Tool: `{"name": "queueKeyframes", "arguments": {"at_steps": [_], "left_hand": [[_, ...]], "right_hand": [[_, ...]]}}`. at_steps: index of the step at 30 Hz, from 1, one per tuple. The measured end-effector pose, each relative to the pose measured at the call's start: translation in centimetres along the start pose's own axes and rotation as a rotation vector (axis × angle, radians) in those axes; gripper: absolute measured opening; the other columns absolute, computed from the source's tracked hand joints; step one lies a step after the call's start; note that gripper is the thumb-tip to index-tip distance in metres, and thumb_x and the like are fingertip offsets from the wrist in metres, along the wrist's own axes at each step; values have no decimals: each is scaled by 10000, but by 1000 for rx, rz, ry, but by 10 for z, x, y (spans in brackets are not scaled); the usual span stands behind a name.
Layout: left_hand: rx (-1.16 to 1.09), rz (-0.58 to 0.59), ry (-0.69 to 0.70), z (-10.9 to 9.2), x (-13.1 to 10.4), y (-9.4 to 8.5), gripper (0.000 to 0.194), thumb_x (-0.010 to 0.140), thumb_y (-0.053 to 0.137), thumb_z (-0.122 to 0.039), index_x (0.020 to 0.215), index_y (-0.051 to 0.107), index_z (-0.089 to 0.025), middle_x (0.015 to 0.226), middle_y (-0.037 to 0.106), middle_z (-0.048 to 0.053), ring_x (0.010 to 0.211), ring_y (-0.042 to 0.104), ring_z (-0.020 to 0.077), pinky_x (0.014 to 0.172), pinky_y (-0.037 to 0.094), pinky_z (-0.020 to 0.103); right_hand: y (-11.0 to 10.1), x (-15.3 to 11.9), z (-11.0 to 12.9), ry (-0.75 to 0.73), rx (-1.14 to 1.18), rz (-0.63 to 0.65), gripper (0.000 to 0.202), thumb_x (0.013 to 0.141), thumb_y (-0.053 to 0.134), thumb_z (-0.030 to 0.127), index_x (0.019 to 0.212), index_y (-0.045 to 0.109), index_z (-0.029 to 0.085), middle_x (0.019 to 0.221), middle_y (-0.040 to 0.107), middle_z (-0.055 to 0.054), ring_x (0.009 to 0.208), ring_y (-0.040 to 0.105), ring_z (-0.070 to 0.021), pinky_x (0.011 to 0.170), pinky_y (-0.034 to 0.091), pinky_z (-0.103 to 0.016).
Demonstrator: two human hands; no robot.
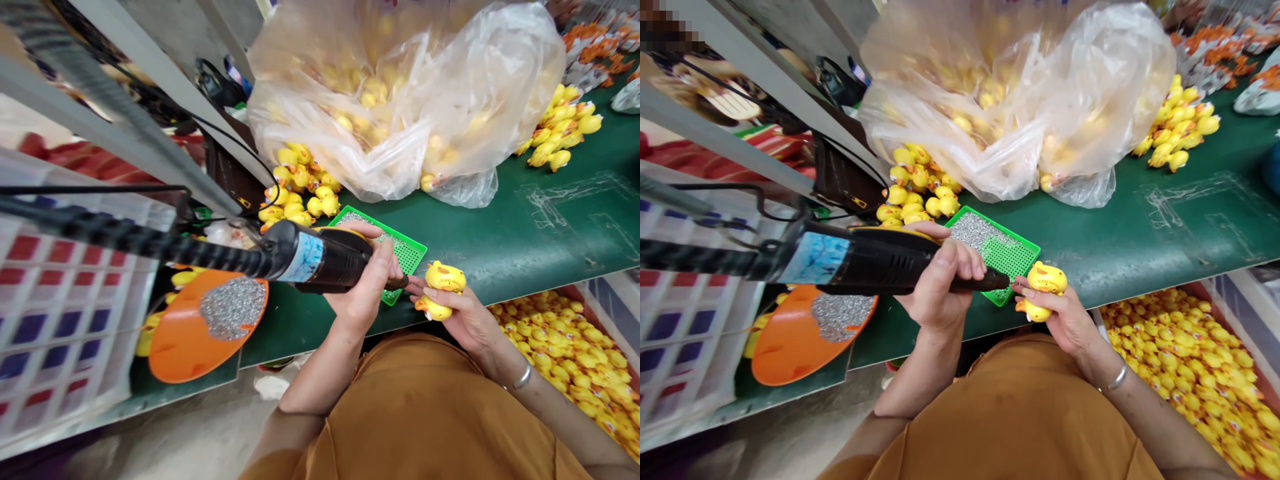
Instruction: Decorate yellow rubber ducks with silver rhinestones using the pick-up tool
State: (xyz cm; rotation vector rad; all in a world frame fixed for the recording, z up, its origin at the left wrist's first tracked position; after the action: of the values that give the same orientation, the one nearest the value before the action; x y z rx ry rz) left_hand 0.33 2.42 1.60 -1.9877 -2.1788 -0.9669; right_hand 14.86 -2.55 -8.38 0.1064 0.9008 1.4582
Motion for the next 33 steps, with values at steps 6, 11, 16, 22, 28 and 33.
{"name": "queueKeyframes", "arguments": {"at_steps": [6, 11, 16, 22, 28, 33], "left_hand": [[-3, 16, -16, 2, -3, 0, 273, 815, 815, -401, 916, 631, -226, 497, 523, -85, 419, 546, 88, 442, 460, 222], [26, 27, -17, 3, -4, -2, 285, 820, 809, -421, 929, 628, -229, 502, 526, -83, 424, 558, 94, 438, 461, 226], [-17, 36, 11, -6, 1, -1, 281, 816, 817, -396, 939, 633, -223, 506, 537, -89, 421, 557, 84, 465, 492, 215], [-96, 77, 35, -19, -2, 10, 220, 853, 783, -321, 966, 619, -228, 526, 541, -89, 423, 545, 87, 469, 515, 221], [-93, 136, 5, -16, -8, 14, 220, 873, 757, -343, 987, 604, -234, 532, 537, -88, 439, 563, 94, 487, 532, 229], [-46, 124, -10, -8, -9, 12, 266, 852, 778, -410, 982, 617, -242, 527, 537, -88, 443, 584, 104, 482, 534, 240]], "right_hand": [[1, 0, -1, 13, 8, -18, 396, 562, 954, 266, 913, 787, 193, 1144, 773, -89, 1155, 693, -312, 935, 583, -396], [1, 1, 0, 23, 23, -10, 396, 560, 948, 239, 917, 782, 199, 1128, 779, -74, 1105, 718, -296, 884, 601, -367], [-13, 14, -3, 18, 38, -133, 409, 513, 974, 231, 866, 774, 173, 983, 796, -64, 856, 757, -213, 715, 602, -268], [-21, 39, -10, 44, 42, -243, 397, 425, 969, 237, 748, 772, 120, 773, 772, -50, 610, 676, -135, 510, 540, -209], [-14, 44, -9, 14, 76, -291, 354, 411, 945, 227, 684, 748, 118, 674, 744, -43, 565, 646, -129, 464, 500, -205], [-12, 44, -7, 10, 68, -303, 369, 408, 943, 216, 695, 725, 137, 686, 747, -38, 579, 648, -142, 485, 517, -230]]}}
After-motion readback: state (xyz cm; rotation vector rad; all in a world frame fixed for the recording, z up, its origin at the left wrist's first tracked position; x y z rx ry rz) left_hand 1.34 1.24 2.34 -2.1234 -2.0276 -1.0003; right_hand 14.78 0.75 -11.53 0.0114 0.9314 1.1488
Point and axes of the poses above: each hand's wrist, its own x-axis towards the middle knuckle, its own y-axis out of the palm, z = x × y, the point moved 4 cm from there along x, towards the middle knuckle
